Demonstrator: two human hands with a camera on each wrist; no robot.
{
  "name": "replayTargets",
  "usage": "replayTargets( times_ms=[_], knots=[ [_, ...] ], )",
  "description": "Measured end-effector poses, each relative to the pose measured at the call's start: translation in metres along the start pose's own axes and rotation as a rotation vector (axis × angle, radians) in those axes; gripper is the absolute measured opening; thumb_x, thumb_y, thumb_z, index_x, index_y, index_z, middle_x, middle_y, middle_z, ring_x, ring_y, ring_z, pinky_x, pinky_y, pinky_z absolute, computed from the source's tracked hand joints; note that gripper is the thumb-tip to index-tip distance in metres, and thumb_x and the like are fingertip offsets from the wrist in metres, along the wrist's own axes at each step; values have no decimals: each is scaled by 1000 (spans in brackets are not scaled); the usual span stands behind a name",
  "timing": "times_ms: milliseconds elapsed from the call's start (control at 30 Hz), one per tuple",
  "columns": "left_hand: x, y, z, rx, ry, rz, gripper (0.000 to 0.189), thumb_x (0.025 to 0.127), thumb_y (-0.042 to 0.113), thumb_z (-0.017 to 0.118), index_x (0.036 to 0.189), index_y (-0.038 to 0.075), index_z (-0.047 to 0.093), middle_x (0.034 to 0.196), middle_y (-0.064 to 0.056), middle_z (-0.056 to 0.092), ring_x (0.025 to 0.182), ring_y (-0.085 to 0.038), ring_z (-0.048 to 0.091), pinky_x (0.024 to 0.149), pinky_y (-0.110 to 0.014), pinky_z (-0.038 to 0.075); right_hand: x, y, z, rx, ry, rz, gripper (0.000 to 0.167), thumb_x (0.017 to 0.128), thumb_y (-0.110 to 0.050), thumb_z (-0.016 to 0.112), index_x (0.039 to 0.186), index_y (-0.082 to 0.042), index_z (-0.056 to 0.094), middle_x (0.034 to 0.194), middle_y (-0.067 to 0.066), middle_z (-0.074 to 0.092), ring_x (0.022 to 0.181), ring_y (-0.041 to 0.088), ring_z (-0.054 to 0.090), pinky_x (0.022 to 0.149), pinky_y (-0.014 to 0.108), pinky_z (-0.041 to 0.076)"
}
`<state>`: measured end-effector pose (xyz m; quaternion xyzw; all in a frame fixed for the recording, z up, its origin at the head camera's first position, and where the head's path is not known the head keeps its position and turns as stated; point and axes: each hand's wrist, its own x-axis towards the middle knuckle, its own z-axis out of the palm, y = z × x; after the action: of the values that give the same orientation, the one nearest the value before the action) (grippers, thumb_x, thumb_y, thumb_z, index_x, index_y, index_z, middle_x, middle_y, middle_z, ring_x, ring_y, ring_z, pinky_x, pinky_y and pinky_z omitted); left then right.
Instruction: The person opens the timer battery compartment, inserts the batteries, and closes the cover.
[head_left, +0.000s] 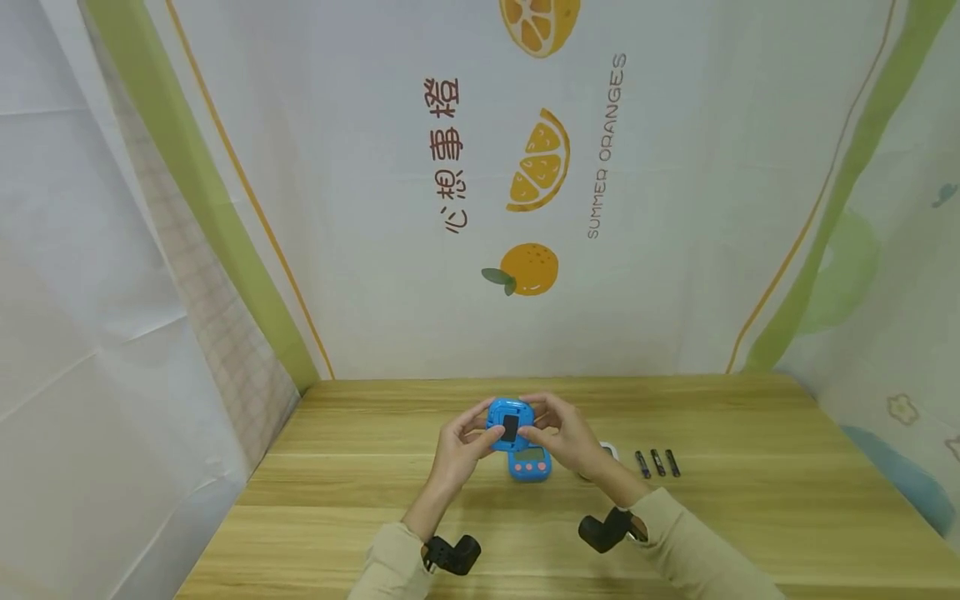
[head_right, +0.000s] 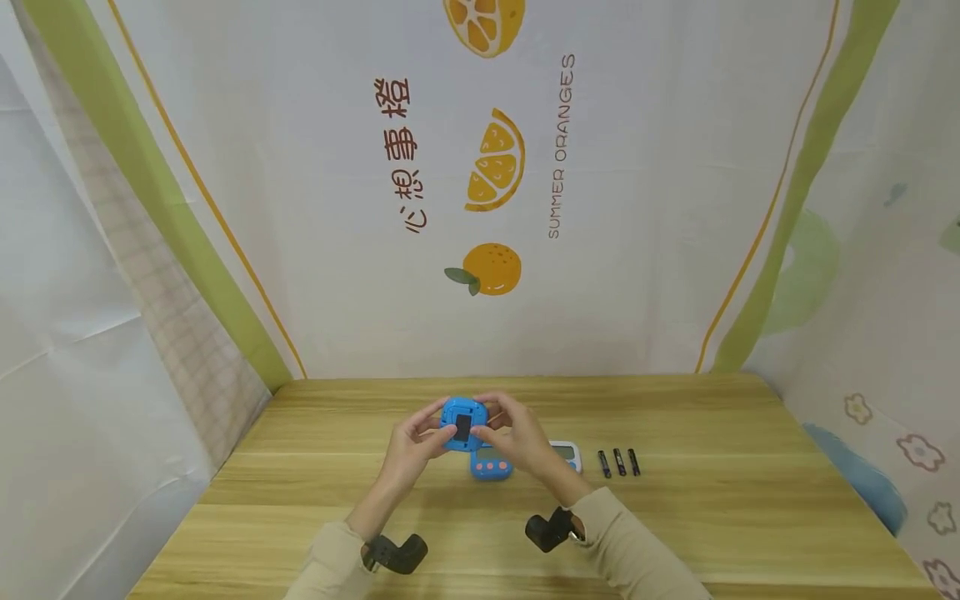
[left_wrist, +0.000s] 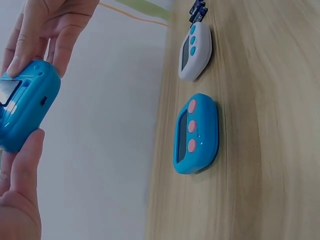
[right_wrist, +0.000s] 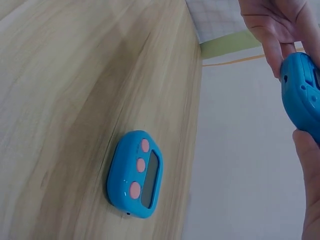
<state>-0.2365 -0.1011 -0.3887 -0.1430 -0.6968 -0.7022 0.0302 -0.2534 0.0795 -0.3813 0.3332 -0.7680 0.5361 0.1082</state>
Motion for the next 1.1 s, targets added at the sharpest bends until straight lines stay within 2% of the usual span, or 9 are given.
replayTargets(
  times_ms=[200, 333, 533, 733, 800, 967, 1100],
  knots=[
    [0, -3, 1, 13, -12, -22, 46, 85, 5, 58, 128, -1, 44, 92, -14, 58, 81, -27, 62, 71, -31, 52, -3, 4, 0, 28, 13, -25, 37, 77, 11, 61, 112, 12, 49, 87, 22, 57, 74, 33, 59, 67, 33, 53],
    [-1, -2, 0, 17, -9, -27, 46, 85, 5, 58, 128, -1, 44, 95, -19, 57, 82, -26, 62, 72, -33, 52, -3, 4, -1, 50, -13, -25, 38, 78, 12, 58, 114, 13, 47, 90, 23, 56, 78, 37, 57, 71, 40, 51],
    [-2, 1, 0, -1, 9, -41, 46, 86, 6, 58, 129, 2, 43, 96, -18, 56, 83, -25, 62, 78, -46, 48, -2, 0, -7, 77, -70, 48, 43, 81, 11, 55, 122, 11, 42, 95, 24, 56, 85, 39, 57, 75, 33, 51],
    [-4, 1, 1, -13, 24, -50, 47, 86, 4, 57, 130, 0, 42, 96, -18, 56, 85, -28, 61, 77, -42, 50, -2, -2, -10, 158, -90, 169, 42, 83, 9, 55, 121, 11, 39, 104, 31, 53, 93, 46, 53, 73, 29, 52],
    [-4, 0, 1, -14, 28, -50, 47, 86, 4, 57, 130, 1, 42, 95, -16, 57, 84, -28, 61, 76, -41, 50, -3, 2, -10, 162, -78, 192, 39, 83, 7, 55, 119, 11, 39, 106, 30, 53, 93, 44, 54, 72, 28, 52],
    [-5, -2, 2, -19, 30, -54, 47, 85, 5, 58, 130, 1, 42, 92, -13, 57, 84, -28, 62, 75, -39, 51, -4, 18, -9, 128, -26, 189, 31, 83, 0, 59, 110, 7, 47, 102, 23, 54, 87, 33, 58, 68, 28, 53],
    [-6, -5, 3, -16, 20, -65, 47, 85, 5, 59, 129, -1, 42, 92, -15, 56, 82, -24, 62, 74, -36, 52, -4, 32, -9, 120, 57, 188, 30, 80, -3, 63, 106, 4, 51, 93, 17, 56, 79, 24, 59, 64, 28, 53]
  ],
)
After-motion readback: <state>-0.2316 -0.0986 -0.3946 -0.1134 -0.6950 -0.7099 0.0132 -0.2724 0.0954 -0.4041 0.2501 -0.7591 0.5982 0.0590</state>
